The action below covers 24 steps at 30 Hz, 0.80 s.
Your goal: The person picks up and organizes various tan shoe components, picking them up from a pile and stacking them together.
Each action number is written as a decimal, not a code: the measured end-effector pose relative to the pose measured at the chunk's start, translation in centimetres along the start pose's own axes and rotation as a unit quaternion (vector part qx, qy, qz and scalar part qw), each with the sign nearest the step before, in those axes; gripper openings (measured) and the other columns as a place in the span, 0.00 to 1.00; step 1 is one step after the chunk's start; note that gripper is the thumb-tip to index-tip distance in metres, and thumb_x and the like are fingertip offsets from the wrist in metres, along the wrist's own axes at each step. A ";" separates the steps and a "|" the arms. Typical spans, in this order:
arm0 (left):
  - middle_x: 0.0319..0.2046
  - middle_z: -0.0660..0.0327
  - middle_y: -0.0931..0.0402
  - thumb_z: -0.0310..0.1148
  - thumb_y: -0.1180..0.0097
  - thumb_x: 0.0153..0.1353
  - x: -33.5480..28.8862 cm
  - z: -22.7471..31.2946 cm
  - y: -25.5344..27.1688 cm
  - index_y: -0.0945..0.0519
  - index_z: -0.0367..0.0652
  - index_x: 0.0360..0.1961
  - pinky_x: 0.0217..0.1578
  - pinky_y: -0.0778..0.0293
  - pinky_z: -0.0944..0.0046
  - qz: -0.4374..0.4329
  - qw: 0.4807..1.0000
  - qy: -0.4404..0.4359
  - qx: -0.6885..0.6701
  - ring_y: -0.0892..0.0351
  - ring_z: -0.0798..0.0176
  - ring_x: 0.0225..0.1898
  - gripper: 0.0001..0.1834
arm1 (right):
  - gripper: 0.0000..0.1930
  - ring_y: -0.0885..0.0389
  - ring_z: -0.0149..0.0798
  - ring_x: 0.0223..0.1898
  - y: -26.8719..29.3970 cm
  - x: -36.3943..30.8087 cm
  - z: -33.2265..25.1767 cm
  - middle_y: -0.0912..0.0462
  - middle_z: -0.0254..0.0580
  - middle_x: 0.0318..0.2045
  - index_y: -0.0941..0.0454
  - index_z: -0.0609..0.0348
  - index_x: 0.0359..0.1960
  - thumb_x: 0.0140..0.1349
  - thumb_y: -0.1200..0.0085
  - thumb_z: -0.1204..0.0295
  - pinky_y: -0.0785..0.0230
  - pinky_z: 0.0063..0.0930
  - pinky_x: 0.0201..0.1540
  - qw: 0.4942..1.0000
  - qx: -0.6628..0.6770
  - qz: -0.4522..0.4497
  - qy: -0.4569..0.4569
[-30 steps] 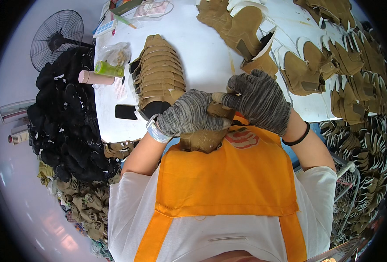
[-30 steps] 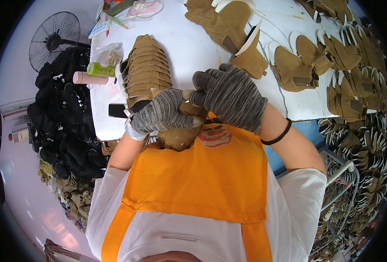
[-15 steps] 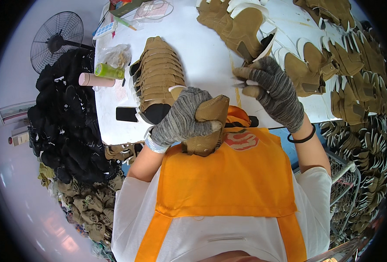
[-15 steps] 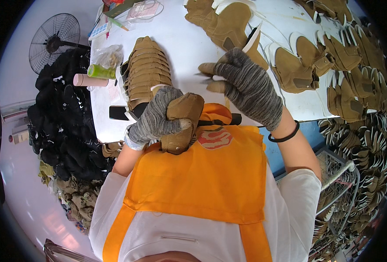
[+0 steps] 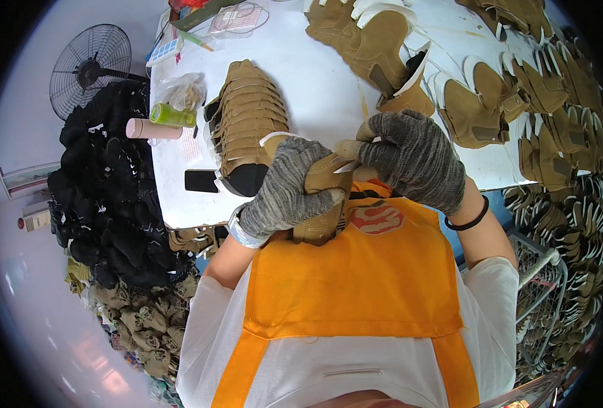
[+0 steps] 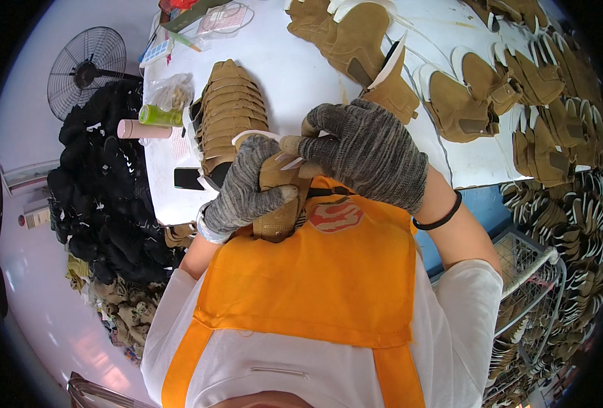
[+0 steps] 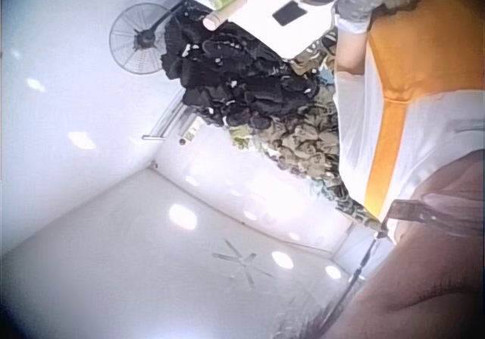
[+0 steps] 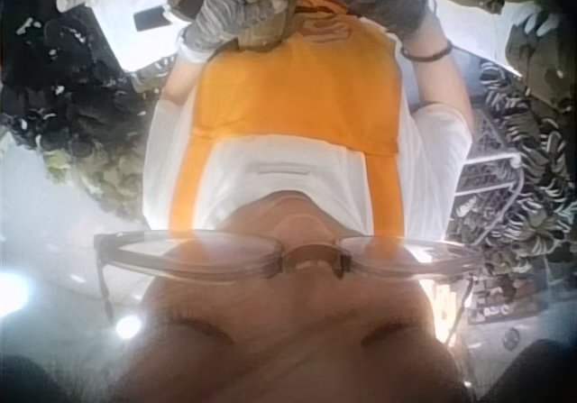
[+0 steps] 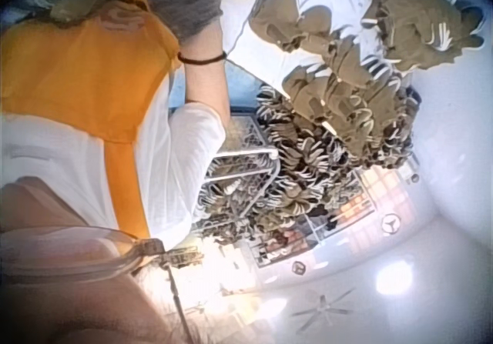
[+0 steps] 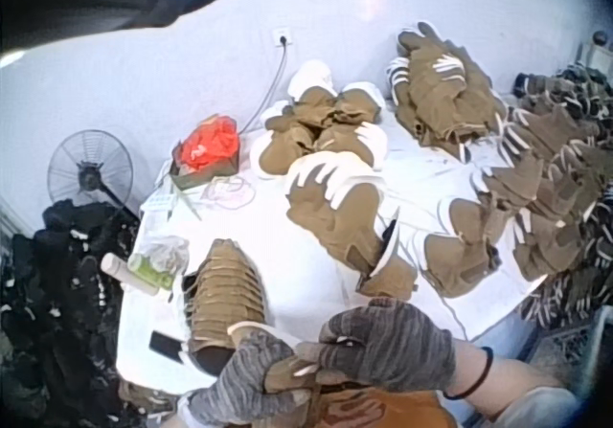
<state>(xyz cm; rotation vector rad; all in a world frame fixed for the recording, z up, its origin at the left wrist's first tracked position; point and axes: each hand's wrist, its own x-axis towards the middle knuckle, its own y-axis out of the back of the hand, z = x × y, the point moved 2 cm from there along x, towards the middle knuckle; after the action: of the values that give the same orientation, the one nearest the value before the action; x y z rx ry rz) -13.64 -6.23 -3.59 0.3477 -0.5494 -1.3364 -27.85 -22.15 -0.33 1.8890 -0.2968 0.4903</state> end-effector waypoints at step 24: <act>0.41 0.58 0.25 0.50 0.45 0.59 0.3 -2.8 0.5 0.28 0.37 0.48 0.45 0.29 0.67 0.027 0.887 0.271 -0.372 0.26 0.66 0.44 0.27 | 0.17 0.26 0.36 0.47 -1.2 -3.7 2.8 0.22 0.40 0.45 0.25 0.58 0.47 0.60 0.45 0.62 0.35 0.30 0.53 0.813 0.432 0.140 -0.363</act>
<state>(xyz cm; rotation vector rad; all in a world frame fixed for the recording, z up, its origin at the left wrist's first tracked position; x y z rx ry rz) -11.65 -6.59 -5.56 0.0517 0.4286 -1.2251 -30.05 -24.46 -3.91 2.9161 -1.0026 0.0305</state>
